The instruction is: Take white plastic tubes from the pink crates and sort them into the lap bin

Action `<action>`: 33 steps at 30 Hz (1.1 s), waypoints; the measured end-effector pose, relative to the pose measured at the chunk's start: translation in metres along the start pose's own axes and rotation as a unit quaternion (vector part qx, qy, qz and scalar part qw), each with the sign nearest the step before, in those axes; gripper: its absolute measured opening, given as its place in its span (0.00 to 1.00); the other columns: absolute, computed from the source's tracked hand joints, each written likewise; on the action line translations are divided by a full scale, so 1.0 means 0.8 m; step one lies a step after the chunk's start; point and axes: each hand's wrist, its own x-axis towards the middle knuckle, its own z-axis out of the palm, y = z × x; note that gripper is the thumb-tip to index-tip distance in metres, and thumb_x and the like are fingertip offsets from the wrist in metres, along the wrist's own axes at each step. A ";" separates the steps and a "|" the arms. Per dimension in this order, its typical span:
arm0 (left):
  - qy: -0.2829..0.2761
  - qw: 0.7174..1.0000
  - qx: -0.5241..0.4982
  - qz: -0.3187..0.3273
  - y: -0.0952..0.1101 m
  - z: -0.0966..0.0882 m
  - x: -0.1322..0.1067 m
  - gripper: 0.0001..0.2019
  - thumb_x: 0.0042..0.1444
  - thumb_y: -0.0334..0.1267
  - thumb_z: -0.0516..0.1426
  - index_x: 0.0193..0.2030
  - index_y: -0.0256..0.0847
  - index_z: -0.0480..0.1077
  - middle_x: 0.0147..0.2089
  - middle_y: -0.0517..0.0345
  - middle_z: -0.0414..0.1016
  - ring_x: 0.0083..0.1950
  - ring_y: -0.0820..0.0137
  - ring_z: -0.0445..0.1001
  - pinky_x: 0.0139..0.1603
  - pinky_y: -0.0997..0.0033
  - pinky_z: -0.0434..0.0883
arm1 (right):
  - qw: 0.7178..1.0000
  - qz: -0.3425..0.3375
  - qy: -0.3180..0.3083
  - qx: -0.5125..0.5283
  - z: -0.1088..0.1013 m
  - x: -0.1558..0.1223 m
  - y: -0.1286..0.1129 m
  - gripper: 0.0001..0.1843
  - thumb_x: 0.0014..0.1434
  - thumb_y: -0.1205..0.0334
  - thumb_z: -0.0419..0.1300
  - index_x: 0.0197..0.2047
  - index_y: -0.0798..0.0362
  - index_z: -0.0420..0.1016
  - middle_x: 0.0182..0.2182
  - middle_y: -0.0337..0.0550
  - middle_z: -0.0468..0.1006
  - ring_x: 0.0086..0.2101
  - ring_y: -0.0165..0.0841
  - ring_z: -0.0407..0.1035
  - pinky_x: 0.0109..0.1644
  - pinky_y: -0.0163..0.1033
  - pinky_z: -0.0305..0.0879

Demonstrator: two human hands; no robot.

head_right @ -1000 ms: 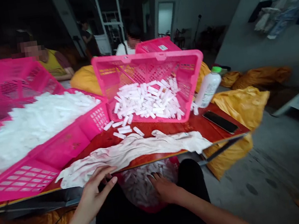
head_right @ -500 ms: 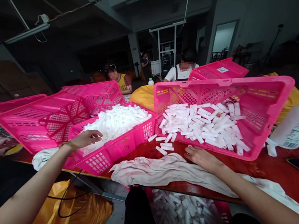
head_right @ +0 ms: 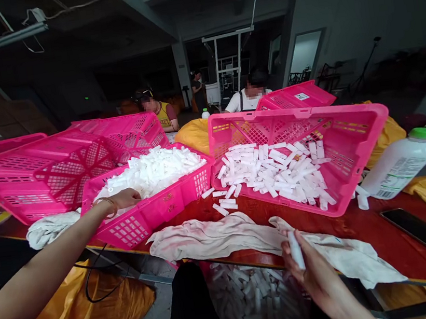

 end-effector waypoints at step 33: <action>-0.118 0.903 -0.331 0.247 0.208 0.233 -0.273 0.09 0.66 0.41 0.54 0.48 0.43 0.71 0.34 0.59 0.77 0.33 0.71 0.75 0.35 0.74 0.71 | 0.714 -0.359 -0.162 -0.579 0.048 -0.073 0.078 0.11 0.69 0.62 0.49 0.50 0.55 0.69 0.43 0.52 0.71 0.45 0.40 0.64 0.53 0.46 0.63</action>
